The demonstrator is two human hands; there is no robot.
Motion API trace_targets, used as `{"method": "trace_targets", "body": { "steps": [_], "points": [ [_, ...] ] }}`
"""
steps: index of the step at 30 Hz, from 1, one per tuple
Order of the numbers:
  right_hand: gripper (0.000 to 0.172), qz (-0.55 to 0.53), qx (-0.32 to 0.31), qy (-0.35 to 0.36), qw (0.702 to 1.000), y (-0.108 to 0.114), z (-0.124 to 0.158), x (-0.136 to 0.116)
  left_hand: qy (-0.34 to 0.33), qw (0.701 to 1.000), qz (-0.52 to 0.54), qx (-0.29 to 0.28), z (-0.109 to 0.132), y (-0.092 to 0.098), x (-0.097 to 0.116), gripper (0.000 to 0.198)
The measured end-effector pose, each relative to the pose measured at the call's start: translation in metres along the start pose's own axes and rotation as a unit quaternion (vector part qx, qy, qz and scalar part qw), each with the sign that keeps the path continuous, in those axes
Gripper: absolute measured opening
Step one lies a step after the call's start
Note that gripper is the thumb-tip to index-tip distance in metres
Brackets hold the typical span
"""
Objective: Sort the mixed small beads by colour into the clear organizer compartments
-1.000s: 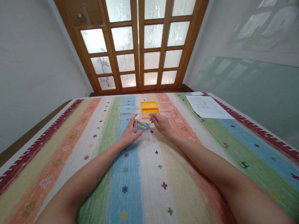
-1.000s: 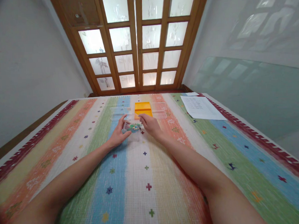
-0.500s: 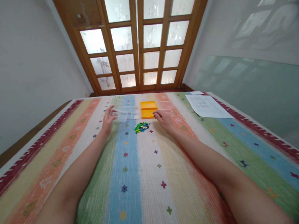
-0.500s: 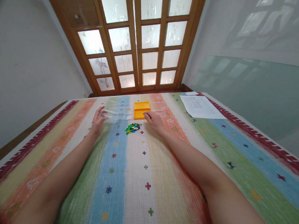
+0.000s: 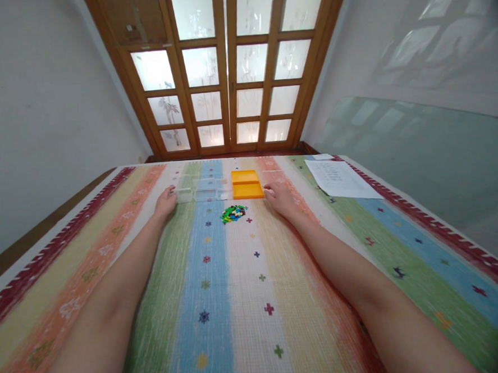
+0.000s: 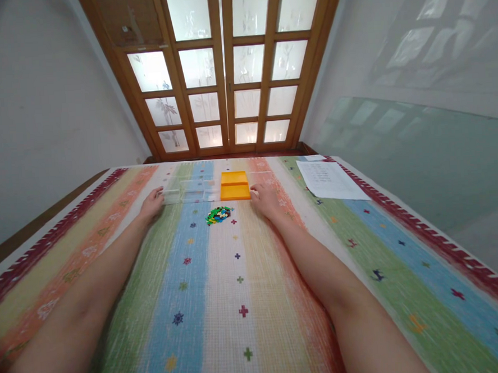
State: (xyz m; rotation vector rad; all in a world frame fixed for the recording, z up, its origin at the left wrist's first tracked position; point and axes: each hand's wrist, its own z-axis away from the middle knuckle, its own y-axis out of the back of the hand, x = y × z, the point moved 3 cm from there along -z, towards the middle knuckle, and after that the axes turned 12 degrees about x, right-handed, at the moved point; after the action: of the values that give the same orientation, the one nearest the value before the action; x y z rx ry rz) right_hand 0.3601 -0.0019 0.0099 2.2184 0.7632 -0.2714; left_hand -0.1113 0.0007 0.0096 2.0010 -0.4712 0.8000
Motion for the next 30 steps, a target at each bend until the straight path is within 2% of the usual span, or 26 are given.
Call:
{"method": "trace_targets", "body": {
  "steps": [3, 9, 11, 14, 17, 22, 30],
  "points": [
    [0.030, 0.015, -0.024, 0.023, 0.999, -0.004, 0.002, 0.004, 0.007, 1.000, -0.014, 0.020, -0.002, -0.003, -0.005, 0.055],
    [0.032, 0.045, -0.046, 0.037, 0.997, -0.010, 0.005, 0.002, -0.064, 0.988, -0.091, 0.108, 0.007, 0.002, 0.000, 0.040],
    [0.034, 0.048, -0.063, 0.050, 0.996, -0.014, 0.007, 0.004, -0.102, 0.984, -0.114, 0.087, 0.015, 0.000, 0.009, 0.036],
    [0.036, 0.047, -0.076, 0.062, 0.994, -0.017, 0.009, 0.008, -0.157, 0.979, -0.127, 0.015, 0.027, -0.009, 0.026, 0.035],
    [0.031, 0.052, -0.083, 0.067, 0.993, -0.019, 0.009, 0.011, -0.194, 0.973, -0.125, 0.003, 0.034, -0.015, 0.038, 0.036],
    [0.025, 0.060, -0.091, 0.069, 0.992, -0.019, 0.008, 0.010, -0.205, 0.973, -0.097, -0.038, 0.034, -0.023, 0.042, 0.034],
    [0.025, 0.054, -0.093, 0.066, 0.992, -0.014, 0.008, 0.006, -0.199, 0.976, -0.074, -0.055, 0.024, -0.026, 0.036, 0.034]
  ]
}}
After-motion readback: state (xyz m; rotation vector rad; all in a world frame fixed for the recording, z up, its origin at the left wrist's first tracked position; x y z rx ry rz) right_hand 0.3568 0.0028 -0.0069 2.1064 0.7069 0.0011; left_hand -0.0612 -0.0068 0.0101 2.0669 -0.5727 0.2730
